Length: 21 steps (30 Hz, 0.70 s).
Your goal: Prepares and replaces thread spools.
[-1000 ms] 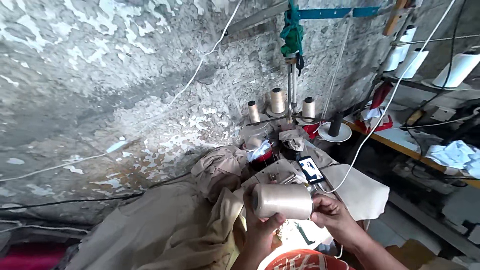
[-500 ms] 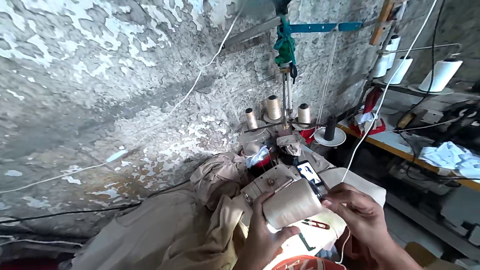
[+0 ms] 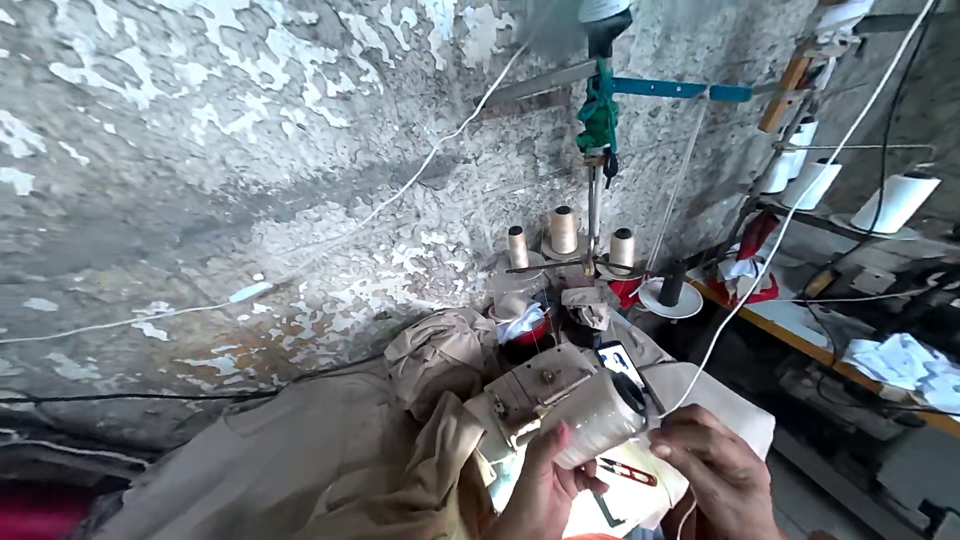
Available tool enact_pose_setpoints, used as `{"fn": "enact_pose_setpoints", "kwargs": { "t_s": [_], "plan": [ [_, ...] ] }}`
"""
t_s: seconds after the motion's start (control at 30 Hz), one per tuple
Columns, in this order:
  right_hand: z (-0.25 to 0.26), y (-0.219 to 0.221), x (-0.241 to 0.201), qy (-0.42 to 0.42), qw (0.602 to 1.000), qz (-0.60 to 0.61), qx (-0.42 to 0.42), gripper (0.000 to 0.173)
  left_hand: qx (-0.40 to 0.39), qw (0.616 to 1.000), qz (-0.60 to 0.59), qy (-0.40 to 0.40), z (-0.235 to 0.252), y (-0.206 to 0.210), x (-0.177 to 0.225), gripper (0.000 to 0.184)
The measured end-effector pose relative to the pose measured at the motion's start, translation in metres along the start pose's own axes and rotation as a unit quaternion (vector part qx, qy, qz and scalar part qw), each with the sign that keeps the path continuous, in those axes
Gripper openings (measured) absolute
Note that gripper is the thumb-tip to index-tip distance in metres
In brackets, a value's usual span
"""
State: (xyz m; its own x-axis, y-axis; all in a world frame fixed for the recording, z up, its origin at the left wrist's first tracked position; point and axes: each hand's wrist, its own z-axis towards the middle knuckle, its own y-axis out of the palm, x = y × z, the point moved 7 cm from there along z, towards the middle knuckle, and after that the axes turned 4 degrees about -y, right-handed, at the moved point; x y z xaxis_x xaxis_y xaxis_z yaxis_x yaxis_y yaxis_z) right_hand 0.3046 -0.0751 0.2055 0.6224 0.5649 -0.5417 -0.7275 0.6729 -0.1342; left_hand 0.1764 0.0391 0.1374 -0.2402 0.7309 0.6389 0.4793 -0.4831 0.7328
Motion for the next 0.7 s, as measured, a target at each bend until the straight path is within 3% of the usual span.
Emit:
{"fn": "enact_pose_setpoints", "kwargs": {
  "t_s": [0.13,0.3,0.4,0.43,0.5,0.53,0.63,0.7],
  "plan": [
    [-0.008,-0.006,0.013,0.045,0.996,0.061,-0.037,0.01,-0.016,0.998,-0.062,-0.015,0.002,-0.001,0.005,0.057],
    [-0.016,-0.01,0.027,0.1,0.985,0.138,-0.022,0.012,-0.061,0.994,-0.076,-0.055,0.004,0.001,0.0,0.074],
    [-0.019,-0.014,0.039,0.111,0.99,0.084,-0.002,0.012,-0.091,0.989,-0.059,-0.097,0.005,0.001,-0.008,0.078],
    [-0.018,-0.017,0.042,0.109,0.993,0.051,0.006,0.011,-0.098,0.99,-0.034,-0.098,0.004,0.0,-0.01,0.075],
    [-0.013,-0.024,0.045,0.102,0.994,-0.03,0.019,0.011,-0.094,0.993,0.051,-0.05,0.003,-0.004,-0.007,0.045],
    [-0.009,-0.027,0.046,0.1,0.993,-0.059,0.024,0.013,-0.089,0.988,0.124,-0.012,0.002,-0.005,-0.002,0.039],
    [0.004,-0.031,0.048,0.101,0.992,-0.067,0.036,0.014,-0.093,0.906,0.403,0.092,0.0,0.004,0.014,0.056],
    [0.009,-0.031,0.039,0.108,0.992,-0.029,0.051,0.009,-0.069,0.855,0.499,0.128,0.003,0.005,0.014,0.06]
  ]
}}
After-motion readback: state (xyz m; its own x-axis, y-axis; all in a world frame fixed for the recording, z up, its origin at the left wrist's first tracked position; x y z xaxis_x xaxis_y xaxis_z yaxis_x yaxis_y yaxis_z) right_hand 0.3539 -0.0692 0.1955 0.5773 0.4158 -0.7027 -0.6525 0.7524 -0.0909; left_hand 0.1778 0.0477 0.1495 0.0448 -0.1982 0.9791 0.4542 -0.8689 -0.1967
